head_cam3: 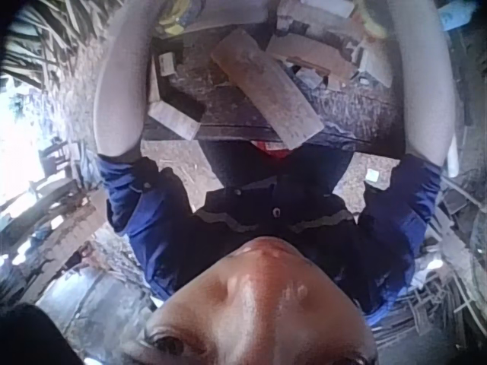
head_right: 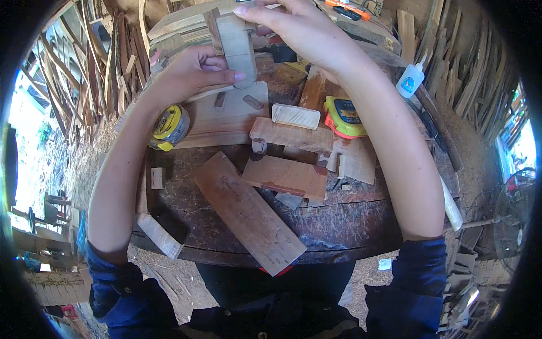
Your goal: Assemble small pieces of wood together using glue and a hammer.
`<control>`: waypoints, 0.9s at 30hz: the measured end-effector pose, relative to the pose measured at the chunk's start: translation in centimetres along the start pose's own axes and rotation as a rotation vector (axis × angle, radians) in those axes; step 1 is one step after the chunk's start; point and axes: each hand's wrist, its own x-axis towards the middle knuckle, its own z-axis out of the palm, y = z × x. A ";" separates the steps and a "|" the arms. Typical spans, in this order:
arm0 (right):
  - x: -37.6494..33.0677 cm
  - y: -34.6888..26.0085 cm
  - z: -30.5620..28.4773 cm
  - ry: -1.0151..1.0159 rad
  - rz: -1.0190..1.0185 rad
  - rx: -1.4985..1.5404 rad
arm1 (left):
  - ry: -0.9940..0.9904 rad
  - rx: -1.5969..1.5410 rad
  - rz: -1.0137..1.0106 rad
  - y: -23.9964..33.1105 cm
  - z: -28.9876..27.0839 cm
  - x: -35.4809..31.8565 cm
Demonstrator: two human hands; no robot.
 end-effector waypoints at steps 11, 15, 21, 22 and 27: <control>0.1 0.6 -1.6 -0.032 -0.078 -0.150 | -0.021 -0.078 0.002 0.6 0.1 0.0; -0.1 -0.2 -1.3 0.000 -0.137 -0.199 | 0.144 -0.170 0.099 0.0 -0.1 0.5; -1.2 -1.3 0.1 0.160 -0.156 -0.423 | 0.059 -0.030 0.050 0.0 -0.6 0.4; -1.4 -1.4 0.2 0.159 -0.191 -0.460 | 0.037 -0.039 0.034 0.1 -0.6 0.4; -0.8 -0.6 0.1 0.072 -0.238 -0.301 | 0.050 -0.081 0.052 0.7 -0.6 -0.1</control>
